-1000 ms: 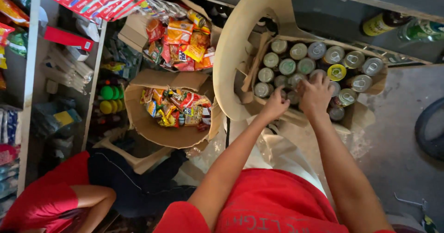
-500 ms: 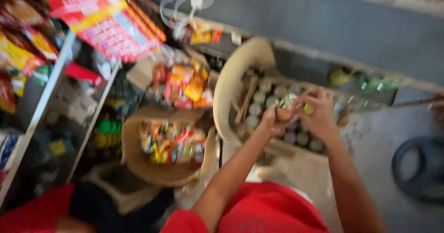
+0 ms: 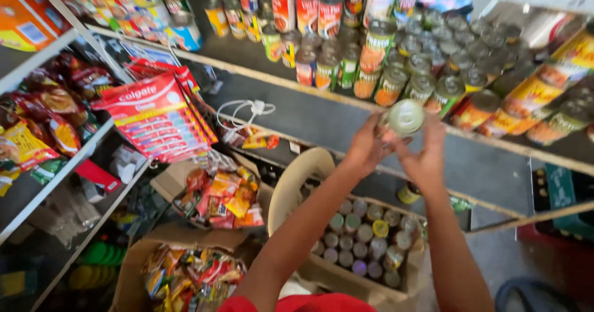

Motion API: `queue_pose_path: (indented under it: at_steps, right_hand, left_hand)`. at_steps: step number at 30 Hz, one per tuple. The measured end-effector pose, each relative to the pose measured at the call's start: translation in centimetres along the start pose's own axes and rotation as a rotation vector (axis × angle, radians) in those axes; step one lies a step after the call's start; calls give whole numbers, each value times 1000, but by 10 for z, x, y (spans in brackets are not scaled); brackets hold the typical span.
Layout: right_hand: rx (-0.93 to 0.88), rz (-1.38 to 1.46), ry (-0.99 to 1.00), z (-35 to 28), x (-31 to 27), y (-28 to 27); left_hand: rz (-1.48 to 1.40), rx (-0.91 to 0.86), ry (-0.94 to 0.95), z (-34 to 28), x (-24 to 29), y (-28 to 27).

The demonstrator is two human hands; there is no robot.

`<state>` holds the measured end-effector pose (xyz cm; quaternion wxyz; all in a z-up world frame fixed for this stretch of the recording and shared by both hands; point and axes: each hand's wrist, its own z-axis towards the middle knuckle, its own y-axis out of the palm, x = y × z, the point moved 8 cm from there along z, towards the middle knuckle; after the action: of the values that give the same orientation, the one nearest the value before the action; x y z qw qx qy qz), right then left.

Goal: Stocking various canned goods from a crate onto grocery store shelves.

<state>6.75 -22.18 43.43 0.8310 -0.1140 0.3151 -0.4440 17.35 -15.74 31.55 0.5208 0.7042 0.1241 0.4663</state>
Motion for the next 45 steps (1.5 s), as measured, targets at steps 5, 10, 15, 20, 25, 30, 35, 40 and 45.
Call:
queue_pose_path:
  at_steps: [5,10,15,20,25,30,35,40,45]
  right_hand:
    - [120,-37,135,76,52,-7]
    - [80,-262,85,111,70,11]
    - [16,-220,170,111,86,36]
    - [-2,-309,175,111,87,42]
    - [-81,-364,182,112,92,43]
    - [-155,-215,236,106,105,52]
    - [-25,-311,94,95,57,31]
    - [166,-136,-8,36,27,17]
    - [41,-106,29,-44,14,43]
  left_hand:
    - [444,-59,213,39,23,9]
    - [1005,-93,559,71,17,-24]
    - [1182,-73,672,64,26,-14]
    - [1129,-60,641,61,31,-9]
    - [1113,-64,612,60,29,-7]
    - [1094,-44,528,64,24,-13]
    - [1100,-65,517,57,15,-25]
    - [1070,-43,387,28,-5,-55]
    - [1139,37,364,3,-65,-137]
